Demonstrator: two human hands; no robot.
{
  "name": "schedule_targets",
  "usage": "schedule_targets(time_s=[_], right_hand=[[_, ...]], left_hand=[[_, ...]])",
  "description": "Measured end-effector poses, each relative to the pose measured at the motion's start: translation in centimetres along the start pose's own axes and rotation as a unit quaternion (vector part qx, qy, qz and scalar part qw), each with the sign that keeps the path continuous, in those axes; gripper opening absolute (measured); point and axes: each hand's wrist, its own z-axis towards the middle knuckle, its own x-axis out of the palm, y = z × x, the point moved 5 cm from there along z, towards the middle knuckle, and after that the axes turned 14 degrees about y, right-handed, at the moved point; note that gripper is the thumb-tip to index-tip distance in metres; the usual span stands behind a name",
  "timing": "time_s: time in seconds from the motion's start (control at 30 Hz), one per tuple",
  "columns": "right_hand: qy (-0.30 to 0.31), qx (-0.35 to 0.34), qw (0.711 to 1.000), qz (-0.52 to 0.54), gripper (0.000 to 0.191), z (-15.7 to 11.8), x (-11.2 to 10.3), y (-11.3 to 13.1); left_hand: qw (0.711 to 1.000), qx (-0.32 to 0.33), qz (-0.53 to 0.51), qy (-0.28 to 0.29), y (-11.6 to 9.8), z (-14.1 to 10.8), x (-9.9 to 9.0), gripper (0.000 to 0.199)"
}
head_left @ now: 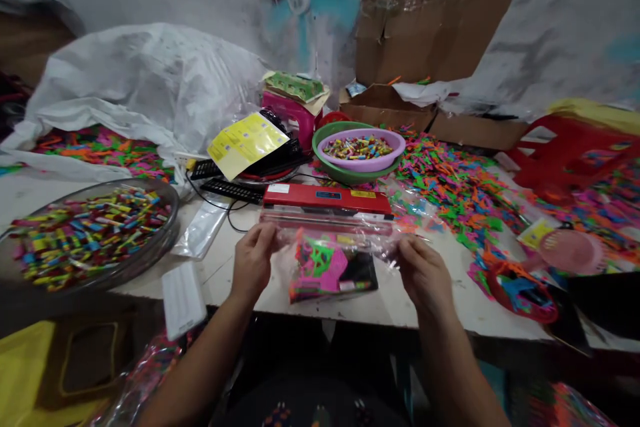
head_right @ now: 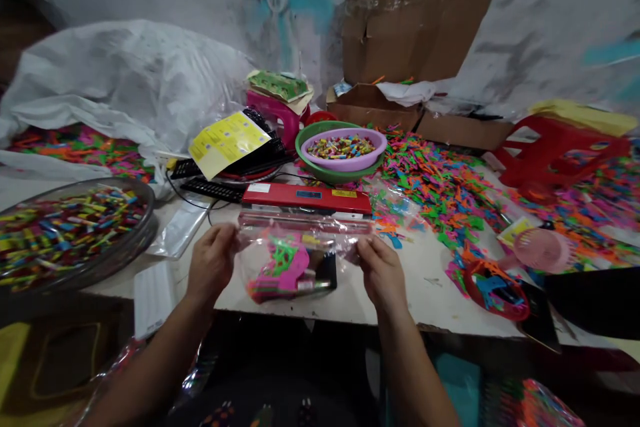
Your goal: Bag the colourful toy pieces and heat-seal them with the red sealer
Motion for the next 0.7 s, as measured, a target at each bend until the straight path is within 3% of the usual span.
schedule_targets(time_s=[0.07, 0.13, 0.3, 0.4, 0.53, 0.6, 0.7], right_hand=[[-0.009, 0.016, 1.0, 0.006, 0.018, -1.8, -0.6, 0.6], [-0.024, 0.051, 0.998, 0.028, 0.016, -1.9, -1.5, -0.2], [-0.075, 0.225, 0.968, 0.087, 0.01, 2.7, -3.9, -8.3], [-0.086, 0.289, 0.952, 0.06, 0.005, 5.2, -4.8, -12.6], [-0.104, 0.299, 0.946, -0.073, 0.013, 7.1, -5.8, -14.2], [-0.1, 0.284, 0.928, -0.219, 0.019, 8.0, -6.2, -13.6], [-0.077, 0.231, 0.844, -0.478, 0.026, 9.8, -6.3, -12.3]], left_hand=[[0.999, -0.033, -0.026, -0.001, -0.2, -1.5, -0.1, 0.027], [0.995, -0.081, -0.063, 0.005, 1.2, -1.6, 0.0, 0.028], [0.96, -0.255, -0.117, -0.01, 9.6, 1.9, 0.5, 0.018], [0.943, -0.312, -0.114, -0.031, 13.5, 3.8, 0.4, 0.012], [0.937, -0.333, -0.098, -0.05, 15.4, 5.9, 0.1, 0.017], [0.939, -0.33, -0.085, -0.057, 15.6, 7.0, 0.0, 0.019], [0.945, -0.315, -0.063, -0.066, 15.6, 8.5, 0.2, 0.016]])
